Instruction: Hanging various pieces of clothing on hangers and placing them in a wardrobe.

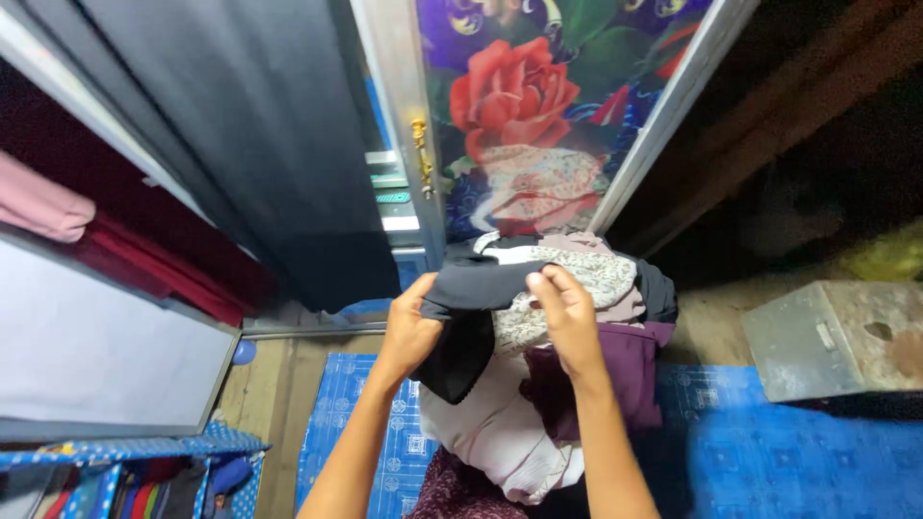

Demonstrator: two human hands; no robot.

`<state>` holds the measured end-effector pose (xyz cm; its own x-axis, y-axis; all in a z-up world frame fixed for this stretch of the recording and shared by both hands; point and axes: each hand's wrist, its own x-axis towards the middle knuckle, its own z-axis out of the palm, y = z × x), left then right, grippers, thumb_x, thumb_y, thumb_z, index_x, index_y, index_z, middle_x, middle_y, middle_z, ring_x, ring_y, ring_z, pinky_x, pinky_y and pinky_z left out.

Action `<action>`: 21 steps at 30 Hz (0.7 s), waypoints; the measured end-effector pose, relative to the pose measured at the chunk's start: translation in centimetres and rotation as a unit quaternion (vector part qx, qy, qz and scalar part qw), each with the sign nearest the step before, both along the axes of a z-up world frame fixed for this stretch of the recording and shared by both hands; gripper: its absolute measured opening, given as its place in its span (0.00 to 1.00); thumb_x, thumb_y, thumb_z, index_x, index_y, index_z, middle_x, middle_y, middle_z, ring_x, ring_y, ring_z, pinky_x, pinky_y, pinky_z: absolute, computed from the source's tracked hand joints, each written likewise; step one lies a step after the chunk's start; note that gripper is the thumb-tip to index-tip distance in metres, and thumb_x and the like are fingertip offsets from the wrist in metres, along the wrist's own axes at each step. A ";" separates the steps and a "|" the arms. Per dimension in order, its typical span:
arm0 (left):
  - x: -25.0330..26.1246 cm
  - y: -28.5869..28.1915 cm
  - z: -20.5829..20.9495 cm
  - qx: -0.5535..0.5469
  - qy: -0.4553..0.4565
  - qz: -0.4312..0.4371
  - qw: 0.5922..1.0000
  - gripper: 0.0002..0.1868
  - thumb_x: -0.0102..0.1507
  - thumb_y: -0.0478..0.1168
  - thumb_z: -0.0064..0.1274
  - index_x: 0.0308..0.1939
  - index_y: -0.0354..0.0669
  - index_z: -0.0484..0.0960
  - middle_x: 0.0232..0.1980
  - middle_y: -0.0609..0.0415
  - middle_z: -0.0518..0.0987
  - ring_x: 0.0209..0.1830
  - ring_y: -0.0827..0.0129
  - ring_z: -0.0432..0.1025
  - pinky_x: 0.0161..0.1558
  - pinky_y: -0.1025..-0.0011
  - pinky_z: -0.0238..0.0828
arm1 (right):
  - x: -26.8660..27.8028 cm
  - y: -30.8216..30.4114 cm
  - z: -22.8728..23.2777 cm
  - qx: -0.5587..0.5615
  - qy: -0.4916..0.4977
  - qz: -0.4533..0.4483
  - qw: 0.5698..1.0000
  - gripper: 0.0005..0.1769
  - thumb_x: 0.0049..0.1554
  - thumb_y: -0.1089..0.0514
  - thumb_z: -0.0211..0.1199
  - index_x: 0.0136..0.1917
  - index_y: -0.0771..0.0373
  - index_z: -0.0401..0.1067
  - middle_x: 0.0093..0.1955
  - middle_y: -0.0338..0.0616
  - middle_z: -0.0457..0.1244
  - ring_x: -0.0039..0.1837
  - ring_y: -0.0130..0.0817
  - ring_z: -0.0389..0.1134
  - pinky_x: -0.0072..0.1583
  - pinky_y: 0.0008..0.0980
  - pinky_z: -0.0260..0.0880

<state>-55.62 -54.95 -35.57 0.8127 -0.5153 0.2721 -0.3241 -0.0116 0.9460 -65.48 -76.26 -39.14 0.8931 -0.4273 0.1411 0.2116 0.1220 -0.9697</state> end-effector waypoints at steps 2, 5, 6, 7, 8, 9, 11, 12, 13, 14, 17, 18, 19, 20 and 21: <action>-0.4 2.2 1.1 -0.016 0.015 0.005 1.000 0.24 0.57 0.22 0.46 0.56 0.36 0.80 0.48 0.54 0.84 0.52 0.76 0.73 0.56 0.77 0.69 | 0.0 0.1 -1.0 -0.008 -0.012 -0.018 1.000 0.11 0.71 0.61 0.62 0.55 0.74 0.75 0.47 0.40 0.65 0.52 0.28 0.63 0.56 0.31 0.66; -0.9 5.6 2.4 -0.103 0.038 0.018 0.994 0.26 0.55 0.21 0.43 0.56 0.33 0.80 0.50 0.57 0.82 0.52 0.76 0.73 0.57 0.78 0.68 | 0.4 2.4 -0.1 -0.035 -0.039 -0.028 0.998 0.19 0.62 0.63 0.59 0.66 0.66 0.70 0.63 0.41 0.67 0.62 0.28 0.66 0.61 0.26 0.66; -1.1 6.7 3.0 -0.115 0.043 0.037 0.992 0.24 0.57 0.22 0.45 0.57 0.33 0.80 0.50 0.59 0.82 0.52 0.77 0.73 0.57 0.78 0.68 | 0.6 3.4 -0.3 -0.102 0.004 -0.030 0.994 0.27 0.57 0.64 0.60 0.70 0.63 0.66 0.66 0.45 0.64 0.67 0.32 0.63 0.61 0.30 0.66; -1.5 7.9 3.5 -0.126 0.051 0.055 0.989 0.21 0.60 0.23 0.46 0.57 0.33 0.80 0.50 0.60 0.82 0.52 0.78 0.72 0.56 0.79 0.68 | 0.7 4.5 -0.6 -0.168 0.050 -0.033 0.984 0.36 0.53 0.65 0.61 0.75 0.60 0.61 0.70 0.48 0.60 0.71 0.36 0.61 0.61 0.33 0.66; -1.9 8.9 3.7 -0.126 0.050 0.065 0.989 0.21 0.60 0.23 0.46 0.57 0.33 0.80 0.50 0.60 0.82 0.52 0.78 0.72 0.56 0.79 0.68 | 0.9 5.6 -0.7 -0.169 0.049 -0.024 0.984 0.36 0.53 0.65 0.61 0.75 0.60 0.61 0.70 0.48 0.60 0.71 0.36 0.61 0.61 0.33 0.66; -2.3 10.0 3.9 -0.121 0.034 0.069 0.990 0.19 0.62 0.24 0.47 0.56 0.33 0.81 0.49 0.60 0.82 0.51 0.78 0.73 0.56 0.79 0.68 | 1.2 6.8 -0.8 -0.256 0.023 -0.019 0.966 0.42 0.52 0.67 0.64 0.78 0.59 0.56 0.74 0.54 0.57 0.75 0.44 0.58 0.68 0.39 0.60; -3.1 12.2 4.2 -0.116 0.017 0.084 0.990 0.18 0.63 0.24 0.47 0.56 0.33 0.82 0.49 0.60 0.82 0.51 0.79 0.73 0.56 0.79 0.69 | 2.0 9.0 -1.5 -0.340 -0.009 -0.004 0.940 0.49 0.50 0.68 0.67 0.81 0.58 0.51 0.78 0.59 0.54 0.79 0.53 0.54 0.75 0.45 0.53; -3.5 13.2 4.2 -0.122 0.003 0.073 0.990 0.17 0.64 0.26 0.48 0.56 0.33 0.81 0.49 0.60 0.82 0.51 0.79 0.73 0.56 0.79 0.69 | 2.7 10.0 -2.0 -0.392 -0.003 -0.012 0.920 0.57 0.43 0.71 0.64 0.82 0.56 0.44 0.79 0.65 0.49 0.79 0.60 0.50 0.75 0.48 0.52; -3.8 14.3 4.3 -0.128 -0.013 0.062 0.990 0.15 0.66 0.27 0.49 0.56 0.34 0.80 0.50 0.61 0.82 0.51 0.79 0.73 0.56 0.79 0.69 | 3.3 11.2 -2.5 -0.444 0.002 -0.021 0.896 0.66 0.36 0.75 0.60 0.84 0.54 0.38 0.79 0.71 0.44 0.80 0.67 0.46 0.75 0.52 0.50; -4.3 15.6 4.4 -0.128 -0.015 0.071 0.989 0.15 0.66 0.27 0.49 0.56 0.34 0.80 0.50 0.61 0.82 0.51 0.79 0.73 0.56 0.79 0.69 | 4.2 12.2 -3.5 -0.444 -0.004 -0.014 0.896 0.66 0.36 0.75 0.60 0.84 0.54 0.38 0.79 0.71 0.44 0.80 0.67 0.46 0.75 0.52 0.50; -4.2 18.7 5.2 -0.158 0.001 0.044 0.986 0.14 0.69 0.32 0.50 0.58 0.34 0.80 0.49 0.61 0.81 0.50 0.80 0.72 0.54 0.78 0.69 | 7.3 14.0 -6.9 -0.428 0.157 -0.051 0.888 0.65 0.43 0.74 0.64 0.82 0.42 0.34 0.80 0.72 0.40 0.78 0.69 0.46 0.70 0.51 0.52; -4.0 19.7 5.4 -0.160 0.001 0.042 0.986 0.14 0.69 0.33 0.51 0.57 0.33 0.81 0.50 0.61 0.81 0.51 0.79 0.73 0.55 0.78 0.70 | 8.0 14.1 -8.4 -0.419 0.171 -0.059 0.890 0.63 0.45 0.77 0.58 0.84 0.42 0.37 0.80 0.74 0.40 0.78 0.69 0.48 0.70 0.50 0.55; -3.8 20.8 5.5 -0.161 0.002 0.041 0.986 0.14 0.69 0.35 0.52 0.57 0.33 0.81 0.50 0.60 0.82 0.51 0.79 0.73 0.55 0.77 0.71 | 8.6 14.2 -10.0 -0.409 0.186 -0.065 0.891 0.62 0.46 0.80 0.52 0.86 0.43 0.41 0.80 0.75 0.41 0.77 0.69 0.50 0.69 0.49 0.58; -3.4 21.7 5.1 -0.162 0.000 0.044 0.986 0.14 0.69 0.35 0.52 0.57 0.33 0.81 0.50 0.60 0.82 0.51 0.79 0.73 0.55 0.77 0.71 | 9.2 14.3 -10.7 -0.410 0.183 -0.063 0.891 0.62 0.46 0.80 0.52 0.86 0.43 0.41 0.80 0.75 0.41 0.77 0.69 0.50 0.69 0.49 0.58; -2.7 22.8 4.8 -0.159 0.003 0.027 0.987 0.14 0.69 0.35 0.53 0.57 0.32 0.80 0.51 0.59 0.82 0.52 0.78 0.73 0.56 0.76 0.71 | 9.8 14.4 -11.4 -0.416 0.114 -0.094 0.897 0.53 0.47 0.80 0.53 0.80 0.45 0.53 0.76 0.70 0.50 0.74 0.65 0.56 0.70 0.46 0.60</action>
<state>-58.32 -32.17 -30.74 0.8386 -0.3597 0.4090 -0.3263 0.2696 0.9060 -55.64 -61.86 -50.59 0.8625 -0.4046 0.3040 -0.0627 -0.6814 -0.7292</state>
